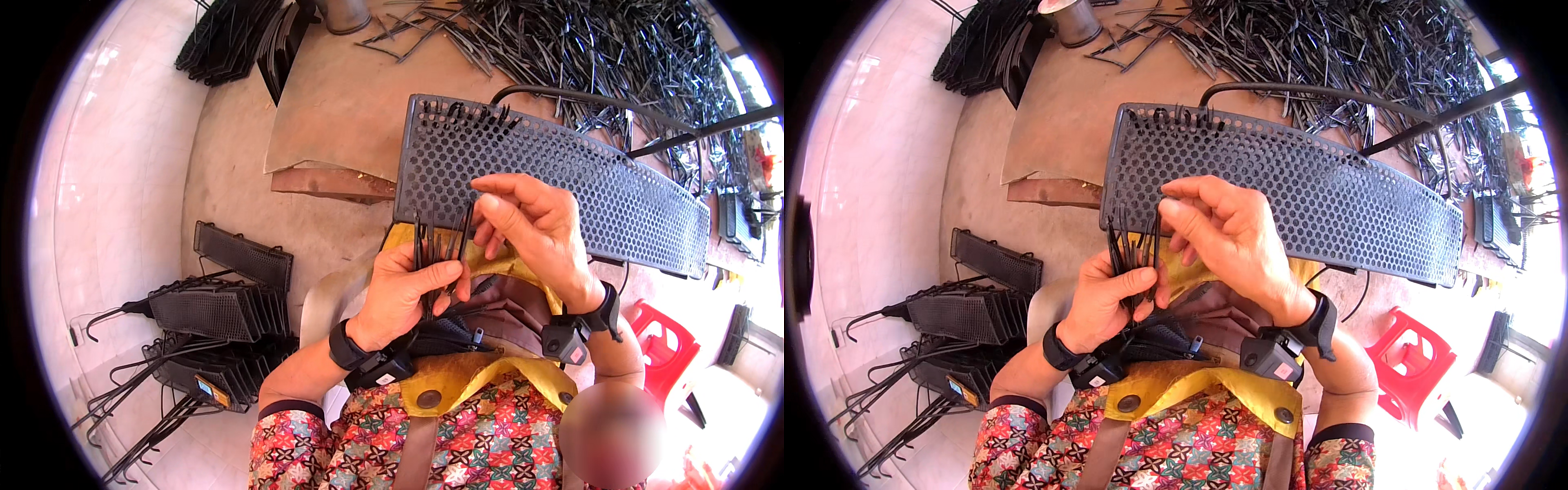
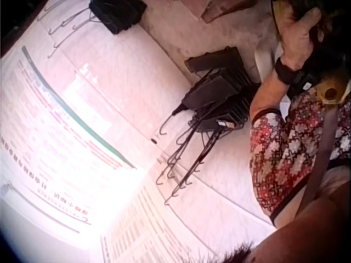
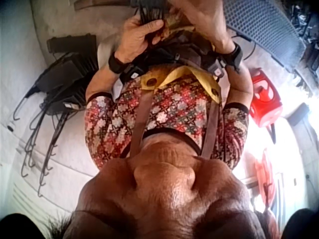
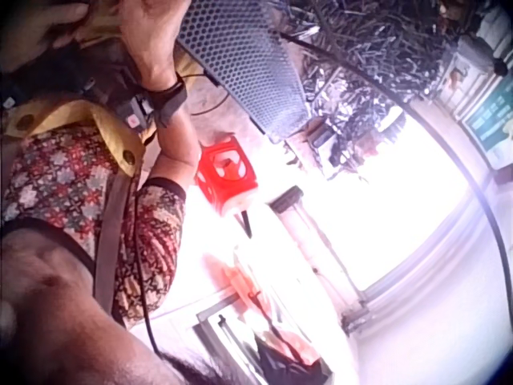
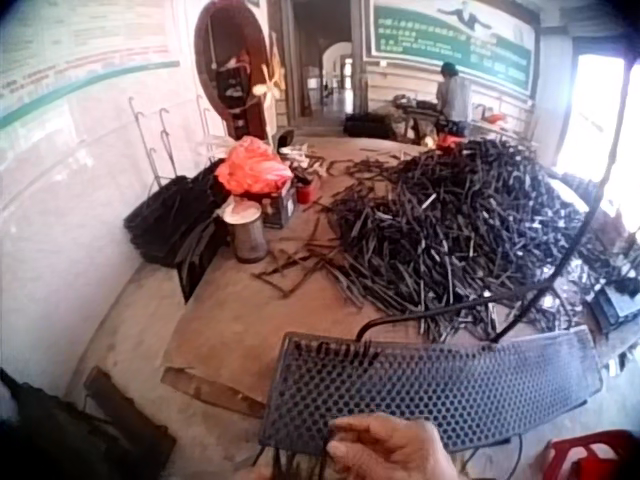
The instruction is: The person picks up small metal rods and inserts them into individual holes on a perforated metal grate, repeating the process with multiple rods.
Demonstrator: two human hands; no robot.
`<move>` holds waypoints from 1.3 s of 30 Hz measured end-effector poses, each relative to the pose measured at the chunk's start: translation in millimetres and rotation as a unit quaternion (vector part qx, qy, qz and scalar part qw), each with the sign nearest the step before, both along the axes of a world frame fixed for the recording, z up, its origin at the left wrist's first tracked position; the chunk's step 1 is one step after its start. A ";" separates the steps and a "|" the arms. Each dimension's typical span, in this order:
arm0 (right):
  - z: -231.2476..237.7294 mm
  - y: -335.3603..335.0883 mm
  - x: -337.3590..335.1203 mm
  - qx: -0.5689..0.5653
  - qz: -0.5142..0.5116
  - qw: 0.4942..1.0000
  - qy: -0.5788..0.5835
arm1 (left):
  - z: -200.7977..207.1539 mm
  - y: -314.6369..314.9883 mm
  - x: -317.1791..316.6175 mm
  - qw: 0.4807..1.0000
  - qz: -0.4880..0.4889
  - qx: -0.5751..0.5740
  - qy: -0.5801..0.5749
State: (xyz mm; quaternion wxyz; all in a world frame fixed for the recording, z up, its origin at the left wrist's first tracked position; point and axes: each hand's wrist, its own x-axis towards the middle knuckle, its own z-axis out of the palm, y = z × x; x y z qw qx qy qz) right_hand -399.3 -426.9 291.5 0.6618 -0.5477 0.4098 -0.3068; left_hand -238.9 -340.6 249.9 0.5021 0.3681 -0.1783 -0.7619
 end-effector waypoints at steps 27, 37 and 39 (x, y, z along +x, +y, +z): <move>-17.7 35.5 -10.2 -0.672 0.145 0.719 0.099 | 0.9 -1.3 -3.4 0.994 0.078 0.043 0.057; -13.4 29.1 -10.2 -0.377 -0.010 0.912 0.161 | -10.0 2.7 0.9 0.997 0.041 -0.017 0.067; -15.8 27.8 -3.6 -0.205 -0.053 0.974 0.082 | -8.4 3.8 -0.3 0.998 0.035 -0.029 0.053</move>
